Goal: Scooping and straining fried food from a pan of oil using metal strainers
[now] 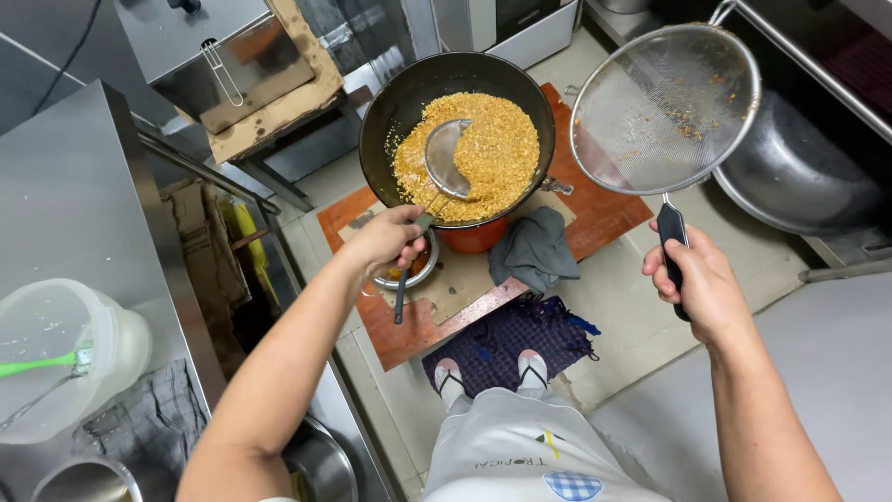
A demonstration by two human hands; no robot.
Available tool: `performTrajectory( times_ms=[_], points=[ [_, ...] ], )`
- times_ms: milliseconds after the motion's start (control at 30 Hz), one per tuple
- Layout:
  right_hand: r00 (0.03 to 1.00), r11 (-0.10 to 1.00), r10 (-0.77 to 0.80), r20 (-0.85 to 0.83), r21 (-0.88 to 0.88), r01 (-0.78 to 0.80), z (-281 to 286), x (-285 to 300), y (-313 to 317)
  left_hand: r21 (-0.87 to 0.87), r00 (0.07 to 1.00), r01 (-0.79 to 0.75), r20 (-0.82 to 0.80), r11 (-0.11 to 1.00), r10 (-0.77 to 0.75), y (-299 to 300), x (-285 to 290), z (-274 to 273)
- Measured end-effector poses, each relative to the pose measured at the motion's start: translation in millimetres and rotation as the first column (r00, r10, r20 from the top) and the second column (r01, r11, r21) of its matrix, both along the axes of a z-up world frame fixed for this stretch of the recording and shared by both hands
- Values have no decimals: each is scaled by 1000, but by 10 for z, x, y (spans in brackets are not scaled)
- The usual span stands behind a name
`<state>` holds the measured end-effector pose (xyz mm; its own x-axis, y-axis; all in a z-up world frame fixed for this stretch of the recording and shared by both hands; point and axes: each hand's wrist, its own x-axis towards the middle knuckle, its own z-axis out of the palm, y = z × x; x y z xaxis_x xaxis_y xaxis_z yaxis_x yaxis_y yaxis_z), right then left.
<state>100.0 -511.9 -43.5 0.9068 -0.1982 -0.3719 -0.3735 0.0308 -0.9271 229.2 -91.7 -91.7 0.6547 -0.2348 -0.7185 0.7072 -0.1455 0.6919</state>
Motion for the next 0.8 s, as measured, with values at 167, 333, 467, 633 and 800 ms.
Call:
performTrajectory(
  times_ms=[167, 333, 467, 633, 800],
  points=[
    [995, 993, 85, -51, -77, -89, 34, 96, 34, -174, 983, -171, 42, 970, 181, -140, -154, -120],
    [974, 940, 217, -62, -256, -226, 173, 270, 200, -241, 960, -235, 97, 942, 264, -88, -313, -177],
    [947, 829, 312, -78, -464, -311, 28, 524, 334, -170, 940, -209, 236, 963, 246, 28, -466, 176],
    [925, 768, 372, -76, -534, -353, -56, 751, 738, 2, 883, -166, 445, 986, 148, 140, -527, 526],
    [932, 926, 360, 48, -143, -350, -434, 1016, 1139, 566, 689, -101, 633, 818, -352, 32, -504, 549]
  ],
)
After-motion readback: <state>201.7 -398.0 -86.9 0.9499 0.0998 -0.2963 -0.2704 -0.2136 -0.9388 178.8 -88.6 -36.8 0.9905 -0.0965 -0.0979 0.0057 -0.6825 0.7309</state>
